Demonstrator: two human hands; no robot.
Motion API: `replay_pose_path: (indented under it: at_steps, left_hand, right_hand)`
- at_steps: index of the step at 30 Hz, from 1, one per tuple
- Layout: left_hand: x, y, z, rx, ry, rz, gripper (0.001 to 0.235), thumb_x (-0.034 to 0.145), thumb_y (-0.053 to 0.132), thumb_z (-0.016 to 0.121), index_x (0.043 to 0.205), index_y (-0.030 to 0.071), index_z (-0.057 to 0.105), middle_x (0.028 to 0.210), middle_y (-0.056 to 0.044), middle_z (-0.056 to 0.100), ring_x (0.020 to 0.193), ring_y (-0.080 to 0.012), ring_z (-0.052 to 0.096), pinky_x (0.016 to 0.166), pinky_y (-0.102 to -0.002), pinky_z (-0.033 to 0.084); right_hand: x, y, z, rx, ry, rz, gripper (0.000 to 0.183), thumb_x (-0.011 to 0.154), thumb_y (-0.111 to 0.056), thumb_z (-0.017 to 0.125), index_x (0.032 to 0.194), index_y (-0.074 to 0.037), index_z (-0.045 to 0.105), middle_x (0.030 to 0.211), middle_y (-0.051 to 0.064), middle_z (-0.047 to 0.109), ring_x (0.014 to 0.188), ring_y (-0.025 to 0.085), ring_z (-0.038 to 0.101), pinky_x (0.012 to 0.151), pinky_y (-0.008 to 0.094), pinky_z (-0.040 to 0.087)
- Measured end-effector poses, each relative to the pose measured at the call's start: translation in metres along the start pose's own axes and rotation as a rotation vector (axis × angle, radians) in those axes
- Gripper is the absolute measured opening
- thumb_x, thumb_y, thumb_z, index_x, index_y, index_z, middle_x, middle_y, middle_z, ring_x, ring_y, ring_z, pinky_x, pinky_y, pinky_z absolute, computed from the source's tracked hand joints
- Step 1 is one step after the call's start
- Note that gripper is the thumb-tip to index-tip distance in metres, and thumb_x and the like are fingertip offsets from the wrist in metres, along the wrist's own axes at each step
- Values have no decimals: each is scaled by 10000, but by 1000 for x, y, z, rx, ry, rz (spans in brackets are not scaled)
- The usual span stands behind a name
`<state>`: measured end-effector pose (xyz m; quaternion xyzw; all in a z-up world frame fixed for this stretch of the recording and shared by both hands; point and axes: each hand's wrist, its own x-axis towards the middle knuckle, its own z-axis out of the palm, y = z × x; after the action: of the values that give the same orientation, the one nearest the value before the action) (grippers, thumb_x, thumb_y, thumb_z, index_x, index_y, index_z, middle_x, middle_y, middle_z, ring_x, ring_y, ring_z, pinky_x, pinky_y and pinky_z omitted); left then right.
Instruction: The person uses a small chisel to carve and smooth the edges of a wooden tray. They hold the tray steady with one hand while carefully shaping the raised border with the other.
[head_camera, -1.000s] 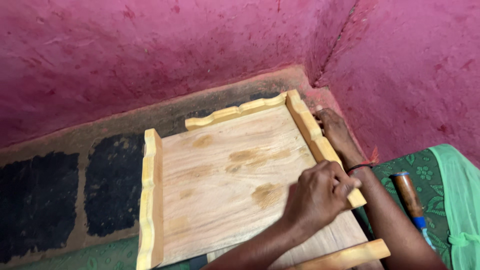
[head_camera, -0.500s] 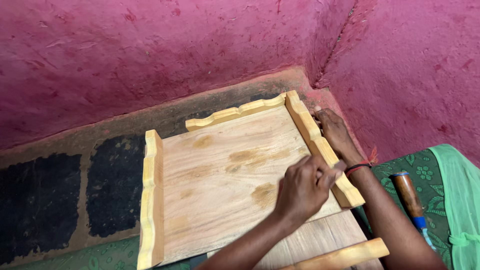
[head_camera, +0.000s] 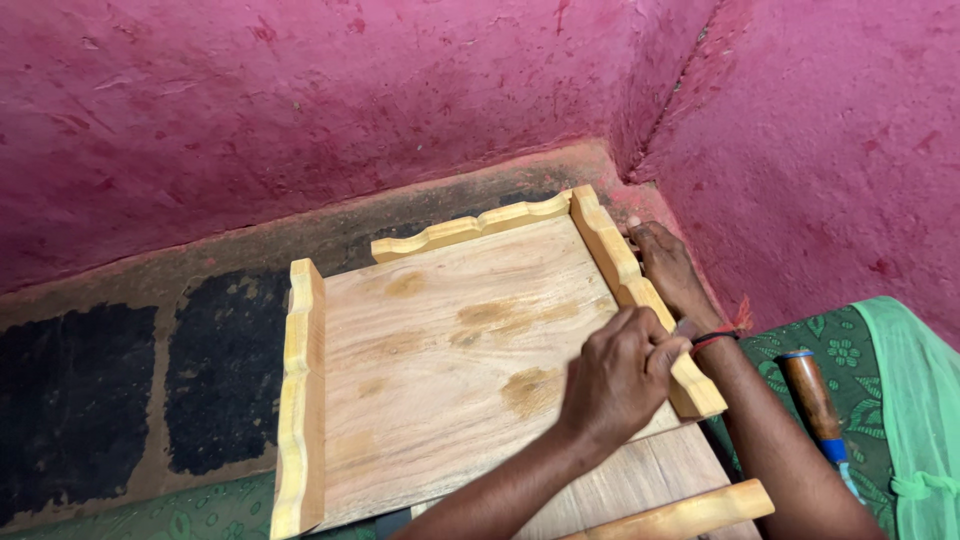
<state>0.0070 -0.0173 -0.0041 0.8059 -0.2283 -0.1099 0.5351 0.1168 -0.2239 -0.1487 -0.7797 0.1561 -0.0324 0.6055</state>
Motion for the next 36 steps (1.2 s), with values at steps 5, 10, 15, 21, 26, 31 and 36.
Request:
replay_pose_path:
  at_steps: [5,10,15,21,26,31,36]
  left_hand:
    - [-24,3,4,-82,83,62,238,1005,264,668,924,52,593,912,-124,659,795,-273,722,664,-456,554]
    - [-8,-9,4,-19,74,51,278,1014,291,672,899,51,590,866,-127,645,775,-292,706,662,-461,545]
    - [-2,-7,10,-14,7,12,288,1035,290,634,892,50,561,876,-109,626,724,-265,701,578,-456,558]
    - [-37,-3,8,-83,18,22,254,1027,274,647,878,80,577,866,-92,652,713,-221,721,615,-411,583]
    - [0,-19,3,-15,93,146,299,1049,276,641,892,47,532,848,-115,622,719,-240,693,578,-437,535]
    - [-3,-20,18,-22,62,146,292,1069,284,617,902,59,532,857,-94,604,681,-221,672,548,-401,563]
    - [-40,-8,10,-116,5,83,268,1057,309,634,914,94,563,891,-63,659,708,-167,699,587,-376,575]
  right_hand:
    - [8,4,-5,-75,-18,-167,430,1093,-385,477,1095,0,668,994,70,676,900,155,622,822,325,509]
    - [5,18,-2,75,-14,-7,404,1074,-401,489,1107,-44,673,985,46,698,884,129,632,817,306,518]
    - [11,17,-3,38,6,-40,434,1088,-419,525,1098,-16,684,944,65,671,828,126,578,748,308,496]
    - [-1,7,2,83,-8,82,444,1059,-458,494,1083,-44,651,947,50,704,833,142,638,753,297,521]
    - [-3,-5,2,11,-2,-31,455,1061,-459,505,1076,-39,680,976,42,695,902,135,629,805,304,514]
    - [-5,6,0,9,-14,-59,455,1088,-447,512,1069,-21,672,954,61,683,881,138,599,806,306,512]
    - [-1,13,-4,79,-13,-31,446,1078,-441,508,1092,-23,664,958,73,674,866,155,605,771,310,501]
